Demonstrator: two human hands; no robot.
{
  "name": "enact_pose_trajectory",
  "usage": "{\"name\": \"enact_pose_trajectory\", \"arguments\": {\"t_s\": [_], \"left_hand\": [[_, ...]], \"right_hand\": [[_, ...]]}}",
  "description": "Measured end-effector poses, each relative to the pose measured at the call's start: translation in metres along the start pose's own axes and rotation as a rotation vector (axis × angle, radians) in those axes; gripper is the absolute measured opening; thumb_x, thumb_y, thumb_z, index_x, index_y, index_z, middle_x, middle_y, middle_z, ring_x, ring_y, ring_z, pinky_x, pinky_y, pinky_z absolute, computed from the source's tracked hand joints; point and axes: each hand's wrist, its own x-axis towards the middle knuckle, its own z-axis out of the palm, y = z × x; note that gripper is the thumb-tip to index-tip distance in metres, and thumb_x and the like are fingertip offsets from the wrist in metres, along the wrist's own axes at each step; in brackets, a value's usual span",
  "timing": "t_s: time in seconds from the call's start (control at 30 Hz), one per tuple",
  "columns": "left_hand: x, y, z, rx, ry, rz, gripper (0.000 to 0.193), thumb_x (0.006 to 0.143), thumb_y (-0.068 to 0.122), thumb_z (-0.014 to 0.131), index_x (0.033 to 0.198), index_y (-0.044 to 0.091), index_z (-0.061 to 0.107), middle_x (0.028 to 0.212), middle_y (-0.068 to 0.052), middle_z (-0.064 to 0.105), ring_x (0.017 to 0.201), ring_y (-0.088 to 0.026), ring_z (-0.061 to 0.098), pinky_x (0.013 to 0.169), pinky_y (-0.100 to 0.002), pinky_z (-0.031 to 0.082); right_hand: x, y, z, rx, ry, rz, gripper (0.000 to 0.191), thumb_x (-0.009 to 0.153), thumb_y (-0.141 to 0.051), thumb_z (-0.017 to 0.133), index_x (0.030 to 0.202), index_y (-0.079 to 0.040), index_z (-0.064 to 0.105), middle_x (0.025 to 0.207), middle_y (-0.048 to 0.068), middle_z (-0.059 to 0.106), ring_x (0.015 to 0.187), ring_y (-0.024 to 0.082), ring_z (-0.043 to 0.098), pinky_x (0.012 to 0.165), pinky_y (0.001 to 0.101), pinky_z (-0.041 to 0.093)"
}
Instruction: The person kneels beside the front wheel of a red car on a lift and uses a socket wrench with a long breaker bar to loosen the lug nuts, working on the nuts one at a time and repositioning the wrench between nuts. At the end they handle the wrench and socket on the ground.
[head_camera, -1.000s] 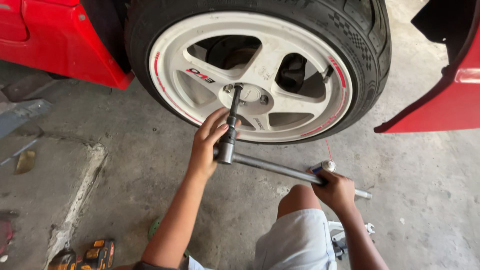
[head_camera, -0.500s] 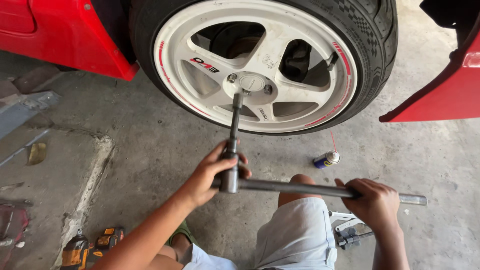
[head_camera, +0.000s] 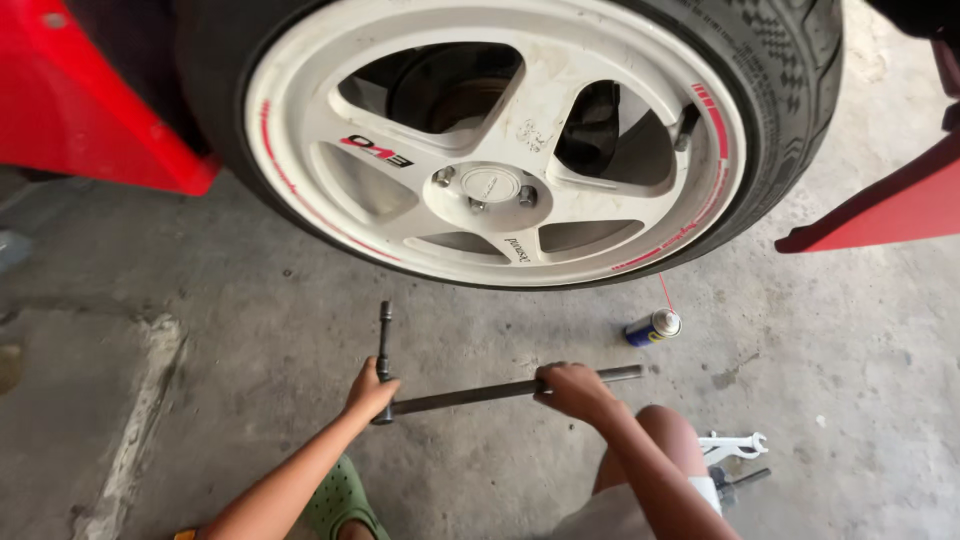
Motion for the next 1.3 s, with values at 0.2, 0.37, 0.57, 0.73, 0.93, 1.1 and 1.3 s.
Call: {"name": "enact_pose_trajectory", "arguments": {"t_s": [0.2, 0.37, 0.57, 0.73, 0.93, 1.1, 1.3], "left_hand": [[0.004, -0.042, 0.027, 0.142, -0.015, -0.016, 0.056, 0.08, 0.027, 0.075, 0.124, 0.011, 0.044, 0.088, -0.019, 0.072, 0.083, -0.043, 0.072, 0.072, -0.053, 0.056], [0.016, -0.046, 0.055, 0.229, -0.101, 0.054, 0.066, 0.078, 0.024, 0.073, 0.133, 0.012, 0.038, 0.093, -0.023, 0.071, 0.089, -0.046, 0.07, 0.076, -0.055, 0.056], [0.03, -0.05, 0.076, 0.335, -0.196, 0.071, 0.057, 0.084, 0.027, 0.069, 0.129, 0.008, 0.041, 0.096, -0.027, 0.072, 0.091, -0.049, 0.07, 0.08, -0.057, 0.055], [0.055, -0.049, 0.081, 0.518, -0.244, 0.206, 0.068, 0.08, 0.034, 0.074, 0.128, 0.001, 0.037, 0.098, -0.03, 0.071, 0.094, -0.05, 0.069, 0.082, -0.056, 0.057], [0.078, -0.073, 0.091, 0.72, -0.408, 0.134, 0.069, 0.089, 0.037, 0.067, 0.13, -0.009, 0.035, 0.098, -0.036, 0.07, 0.094, -0.05, 0.071, 0.084, -0.055, 0.059], [0.083, -0.081, 0.1, 0.747, -0.396, 0.241, 0.077, 0.092, 0.037, 0.067, 0.132, -0.018, 0.031, 0.096, -0.038, 0.07, 0.092, -0.05, 0.071, 0.082, -0.054, 0.059], [0.088, -0.081, 0.094, 0.926, -0.353, 0.315, 0.056, 0.092, 0.04, 0.064, 0.124, -0.005, 0.056, 0.099, -0.029, 0.074, 0.095, -0.047, 0.072, 0.083, -0.056, 0.058]], "right_hand": [[0.03, -0.014, 0.098, 0.176, -0.282, 0.186, 0.021, 0.097, -0.026, 0.065, 0.112, -0.012, 0.067, 0.11, 0.012, 0.069, 0.104, 0.035, 0.067, 0.088, 0.0491, 0.054], [0.021, -0.017, 0.141, 0.291, -0.318, 0.244, 0.031, 0.093, -0.026, 0.069, 0.12, -0.013, 0.066, 0.116, 0.011, 0.067, 0.107, 0.034, 0.065, 0.088, 0.0507, 0.053], [0.034, 0.016, 0.139, 0.388, -0.466, 0.286, 0.049, 0.08, -0.042, 0.079, 0.117, -0.01, 0.071, 0.113, 0.017, 0.073, 0.104, 0.034, 0.069, 0.088, 0.0481, 0.055], [0.022, 0.14, 0.081, 0.412, -0.123, 0.456, 0.048, 0.084, -0.046, 0.078, 0.111, -0.007, 0.071, 0.11, 0.016, 0.073, 0.1, 0.033, 0.069, 0.084, 0.0476, 0.056], [-0.106, 0.239, 0.076, -0.085, -0.228, 0.876, 0.029, 0.096, -0.032, 0.064, 0.103, -0.006, 0.074, 0.098, 0.016, 0.076, 0.092, 0.034, 0.075, 0.075, 0.0489, 0.061], [-0.199, 0.243, 0.123, 0.118, -0.233, 0.868, 0.03, 0.088, -0.03, 0.07, 0.092, -0.002, 0.078, 0.093, 0.018, 0.077, 0.085, 0.033, 0.075, 0.074, 0.0428, 0.059], [-0.222, 0.27, 0.128, 0.429, -0.167, 1.181, 0.036, 0.093, -0.031, 0.066, 0.087, 0.003, 0.078, 0.08, 0.018, 0.077, 0.071, 0.028, 0.072, 0.07, 0.043, 0.057]]}}
